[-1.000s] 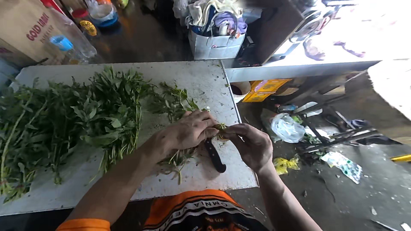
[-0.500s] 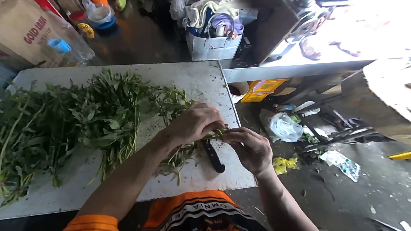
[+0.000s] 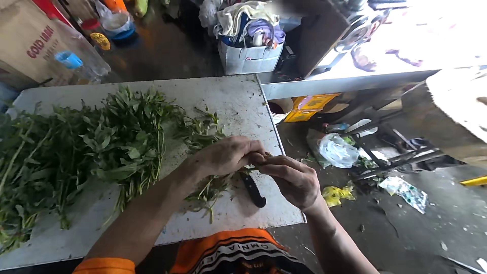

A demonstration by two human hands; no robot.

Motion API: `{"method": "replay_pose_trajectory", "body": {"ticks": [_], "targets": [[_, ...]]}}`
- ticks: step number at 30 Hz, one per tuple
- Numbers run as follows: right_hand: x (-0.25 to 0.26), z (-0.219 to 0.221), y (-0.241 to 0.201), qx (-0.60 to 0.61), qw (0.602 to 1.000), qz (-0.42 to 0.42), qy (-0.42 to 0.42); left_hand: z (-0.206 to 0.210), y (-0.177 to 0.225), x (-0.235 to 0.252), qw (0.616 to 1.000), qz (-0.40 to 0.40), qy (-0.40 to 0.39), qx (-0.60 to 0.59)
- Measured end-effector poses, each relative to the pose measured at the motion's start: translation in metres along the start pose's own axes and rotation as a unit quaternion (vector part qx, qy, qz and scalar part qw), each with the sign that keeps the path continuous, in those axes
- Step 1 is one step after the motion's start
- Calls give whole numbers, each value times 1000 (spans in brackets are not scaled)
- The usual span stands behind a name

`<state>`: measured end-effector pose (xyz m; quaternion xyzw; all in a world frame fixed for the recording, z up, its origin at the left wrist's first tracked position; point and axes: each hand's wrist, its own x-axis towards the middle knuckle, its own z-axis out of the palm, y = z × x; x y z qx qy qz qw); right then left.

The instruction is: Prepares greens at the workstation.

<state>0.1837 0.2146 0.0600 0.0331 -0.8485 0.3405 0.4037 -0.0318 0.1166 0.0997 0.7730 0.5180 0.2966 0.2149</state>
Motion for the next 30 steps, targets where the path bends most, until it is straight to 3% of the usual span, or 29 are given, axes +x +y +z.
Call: {"method": "replay_pose_trajectory", "body": {"ticks": [3,9,16,19,23,30], "targets": [[0,1,-3,21,999,20,19,-6,-2,-1,999,-27,-31,-27],[1,8,-7,39,997,58,40,-7,-8,-5,999,-8,-39,-6],[3,12,-15,28,998,51,25,-10,19,7,991,-30,99,-86],[9,12,-16,30,993,86,79,-1,29,11,993,-54,101,-34],[18,13,-24,57,971,170,161,17,33,10,984,-66,162,-19],[25,-3,-5,-2,992,74,105,26,34,7,979,-54,193,-34]]}}
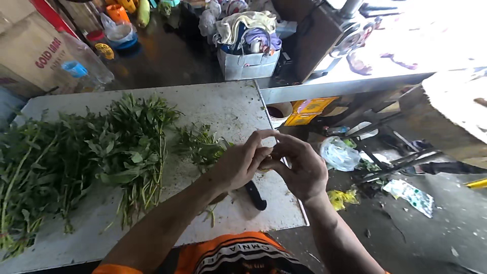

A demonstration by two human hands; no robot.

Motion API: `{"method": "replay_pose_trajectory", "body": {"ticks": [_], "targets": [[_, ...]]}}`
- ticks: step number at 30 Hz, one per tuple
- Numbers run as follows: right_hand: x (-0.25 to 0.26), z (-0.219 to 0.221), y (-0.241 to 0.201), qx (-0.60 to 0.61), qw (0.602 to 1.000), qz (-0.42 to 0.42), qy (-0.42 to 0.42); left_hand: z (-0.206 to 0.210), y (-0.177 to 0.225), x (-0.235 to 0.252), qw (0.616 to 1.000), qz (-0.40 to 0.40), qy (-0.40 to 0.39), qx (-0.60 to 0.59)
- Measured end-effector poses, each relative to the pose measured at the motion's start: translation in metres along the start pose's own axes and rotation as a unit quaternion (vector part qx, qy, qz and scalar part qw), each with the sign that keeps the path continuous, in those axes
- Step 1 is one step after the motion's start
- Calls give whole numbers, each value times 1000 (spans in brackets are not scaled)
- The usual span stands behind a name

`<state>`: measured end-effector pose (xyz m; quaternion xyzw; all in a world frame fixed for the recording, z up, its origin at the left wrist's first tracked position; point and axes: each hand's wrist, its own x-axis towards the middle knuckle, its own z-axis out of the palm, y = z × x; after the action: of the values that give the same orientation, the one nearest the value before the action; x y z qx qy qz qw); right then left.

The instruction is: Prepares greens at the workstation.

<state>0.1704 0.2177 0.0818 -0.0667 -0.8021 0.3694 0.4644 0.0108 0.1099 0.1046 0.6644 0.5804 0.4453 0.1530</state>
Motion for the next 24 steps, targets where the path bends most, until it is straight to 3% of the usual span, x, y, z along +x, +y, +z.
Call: {"method": "replay_pose_trajectory", "body": {"ticks": [6,11,17,20,24], "targets": [[21,-5,-9,88,992,14,-89,-17,-11,2,992,18,-80,-95],[33,-9,-10,116,990,38,-69,-36,-17,-5,990,25,-100,92],[36,-2,-8,157,984,46,-69,-58,-8,-6,973,-95,-210,24],[39,0,-6,160,984,52,-61,-59,-12,-8,972,-104,-203,59],[44,1,-13,171,983,53,-43,-72,0,-2,973,-64,-128,180]]}}
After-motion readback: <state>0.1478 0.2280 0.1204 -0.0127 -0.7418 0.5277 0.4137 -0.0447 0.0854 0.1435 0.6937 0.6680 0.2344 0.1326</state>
